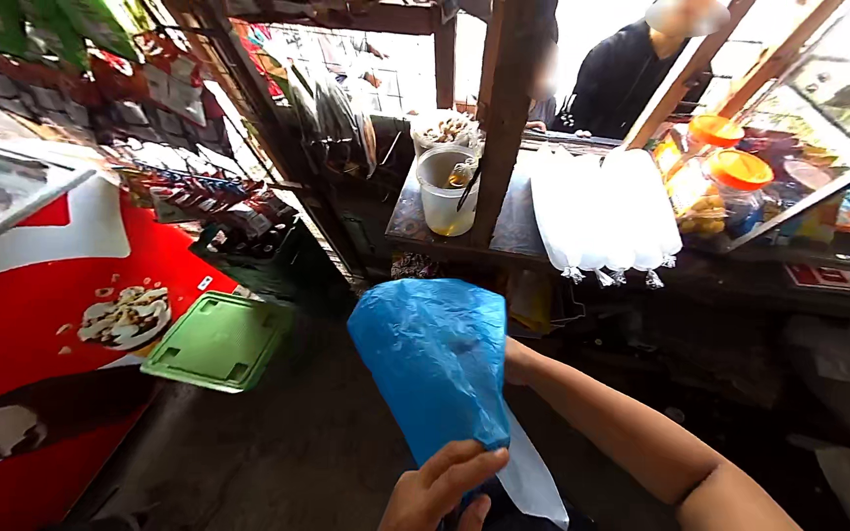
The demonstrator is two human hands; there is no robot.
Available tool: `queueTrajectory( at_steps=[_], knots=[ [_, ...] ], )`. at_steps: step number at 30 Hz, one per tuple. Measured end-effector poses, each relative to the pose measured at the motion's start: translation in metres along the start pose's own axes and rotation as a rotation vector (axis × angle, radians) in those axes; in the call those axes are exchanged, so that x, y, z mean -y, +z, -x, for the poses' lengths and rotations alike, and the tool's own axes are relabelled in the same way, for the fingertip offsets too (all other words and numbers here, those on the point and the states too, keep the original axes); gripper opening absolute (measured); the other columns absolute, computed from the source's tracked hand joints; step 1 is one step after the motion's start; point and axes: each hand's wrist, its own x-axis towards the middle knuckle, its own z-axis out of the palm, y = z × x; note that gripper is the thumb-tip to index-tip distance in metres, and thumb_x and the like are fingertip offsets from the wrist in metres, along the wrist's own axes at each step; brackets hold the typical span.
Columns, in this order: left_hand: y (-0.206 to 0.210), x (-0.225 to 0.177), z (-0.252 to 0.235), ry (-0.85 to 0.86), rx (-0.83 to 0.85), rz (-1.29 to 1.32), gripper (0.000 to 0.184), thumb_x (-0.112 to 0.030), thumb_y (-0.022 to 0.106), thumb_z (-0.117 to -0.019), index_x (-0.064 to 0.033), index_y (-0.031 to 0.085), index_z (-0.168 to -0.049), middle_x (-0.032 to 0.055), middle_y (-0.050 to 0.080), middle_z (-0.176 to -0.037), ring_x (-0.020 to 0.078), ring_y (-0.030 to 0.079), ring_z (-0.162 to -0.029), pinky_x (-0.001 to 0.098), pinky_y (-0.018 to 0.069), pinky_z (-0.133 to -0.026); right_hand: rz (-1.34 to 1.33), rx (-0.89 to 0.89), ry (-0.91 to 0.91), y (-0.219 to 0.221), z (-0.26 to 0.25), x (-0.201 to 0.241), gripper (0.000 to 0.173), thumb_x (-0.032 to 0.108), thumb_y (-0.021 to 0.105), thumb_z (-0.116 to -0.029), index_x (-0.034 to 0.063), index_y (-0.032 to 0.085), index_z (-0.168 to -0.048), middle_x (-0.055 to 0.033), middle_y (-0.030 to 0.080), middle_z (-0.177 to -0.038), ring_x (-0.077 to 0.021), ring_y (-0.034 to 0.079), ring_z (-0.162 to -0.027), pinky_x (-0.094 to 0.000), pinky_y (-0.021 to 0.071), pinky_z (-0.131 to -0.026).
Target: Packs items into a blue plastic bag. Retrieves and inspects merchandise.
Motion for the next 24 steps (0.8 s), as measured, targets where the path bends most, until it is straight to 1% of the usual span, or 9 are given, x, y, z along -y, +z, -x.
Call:
queueTrajectory(
  at_steps=[4,6,9,12,15,18,20,21,24],
  knots=[
    [0.004,0.009,-0.01,0.099,0.119,0.093,0.026,-0.012,0.056,-0.1054,-0.0075,0.061,-0.13,0.009,0.063,-0.123,0.0053,0.063,-0.104,0.0146,0.0518,-0.088,-0.048,-0.317,-0.107,-0.033,0.044,0.024,0.017,-0.005,0.057,-0.0959,0.0032,0.062,-0.11,0.0038,0.07,-0.091,-0.0004,0.066,-0.086,-0.0214,0.0572,-0.079],
    [0.012,0.017,-0.02,0.147,0.102,0.06,0.028,-0.011,0.057,-0.1047,-0.0079,0.06,-0.132,0.0093,0.063,-0.126,0.0073,0.064,-0.111,0.0177,0.0535,-0.093,-0.043,-0.42,-0.211,-0.051,0.06,0.034,0.019,-0.006,0.057,-0.0945,0.005,0.062,-0.108,0.0054,0.071,-0.09,0.0003,0.067,-0.086,-0.0203,0.0576,-0.079],
    [0.032,0.034,-0.045,0.174,-0.033,-0.108,0.036,-0.014,0.059,-0.1028,-0.0118,0.055,-0.139,0.0084,0.061,-0.129,0.0073,0.065,-0.101,0.0168,0.0554,-0.084,0.038,-0.569,-0.3,-0.078,0.068,0.059,0.021,-0.005,0.055,-0.0962,0.0024,0.061,-0.116,0.0023,0.07,-0.097,-0.0008,0.066,-0.092,-0.0213,0.0572,-0.083],
    [0.046,0.048,-0.082,0.142,-0.103,-0.174,0.047,-0.011,0.065,-0.097,-0.008,0.054,-0.142,0.0112,0.063,-0.11,0.0095,0.062,-0.08,0.0164,0.0536,-0.069,0.15,-0.691,-0.227,-0.1,0.063,0.094,0.024,-0.007,0.051,-0.0996,-0.0049,0.056,-0.123,-0.0049,0.063,-0.103,-0.0036,0.062,-0.094,-0.0228,0.055,-0.083],
    [0.054,0.061,-0.113,0.128,-0.135,-0.189,0.042,-0.009,0.065,-0.0951,-0.0026,0.061,-0.136,0.0115,0.063,-0.096,0.0092,0.062,-0.077,0.016,0.0542,-0.07,0.228,-0.652,-0.126,-0.114,0.045,0.127,0.02,-0.004,0.051,-0.1019,-0.0059,0.055,-0.121,-0.0071,0.061,-0.102,-0.0055,0.061,-0.09,-0.0224,0.0541,-0.079],
    [0.057,0.072,-0.136,0.11,-0.213,-0.164,0.031,-0.011,0.064,-0.0973,-0.004,0.067,-0.127,0.0086,0.065,-0.099,0.0058,0.064,-0.085,0.0159,0.0558,-0.076,0.266,-0.47,0.017,-0.124,0.012,0.157,0.025,0.0,0.053,-0.1035,-0.0085,0.055,-0.127,-0.0153,0.062,-0.111,-0.0144,0.061,-0.094,-0.0289,0.0527,-0.084],
    [0.059,0.079,-0.146,0.105,-0.278,-0.153,0.028,-0.015,0.062,-0.0997,-0.0079,0.066,-0.126,0.0051,0.065,-0.101,0.0028,0.063,-0.087,0.0146,0.0544,-0.076,0.248,-0.442,-0.069,-0.136,-0.023,0.147,0.022,0.001,0.052,-0.1038,-0.0051,0.056,-0.124,-0.0115,0.062,-0.103,-0.0114,0.061,-0.089,-0.0276,0.054,-0.079],
    [0.059,0.083,-0.15,0.104,-0.305,-0.143,0.028,-0.016,0.061,-0.1007,-0.0107,0.064,-0.128,0.0032,0.064,-0.102,0.0016,0.062,-0.087,0.0142,0.0542,-0.076,0.334,-0.431,-0.067,-0.14,-0.036,0.143,0.023,-0.001,0.051,-0.1033,-0.0052,0.055,-0.126,-0.0122,0.06,-0.106,-0.0117,0.06,-0.092,-0.0276,0.0525,-0.082],
    [0.064,0.094,-0.159,0.104,-0.358,-0.12,0.031,-0.018,0.061,-0.1016,-0.0158,0.062,-0.133,-0.0005,0.062,-0.103,-0.0005,0.061,-0.088,0.0129,0.0531,-0.077,0.783,-0.322,0.116,-0.15,-0.071,0.146,0.037,-0.005,0.056,-0.0986,-0.0122,0.053,-0.134,-0.0292,0.058,-0.133,-0.0343,0.056,-0.124,-0.0462,0.0434,-0.106]
  ],
)
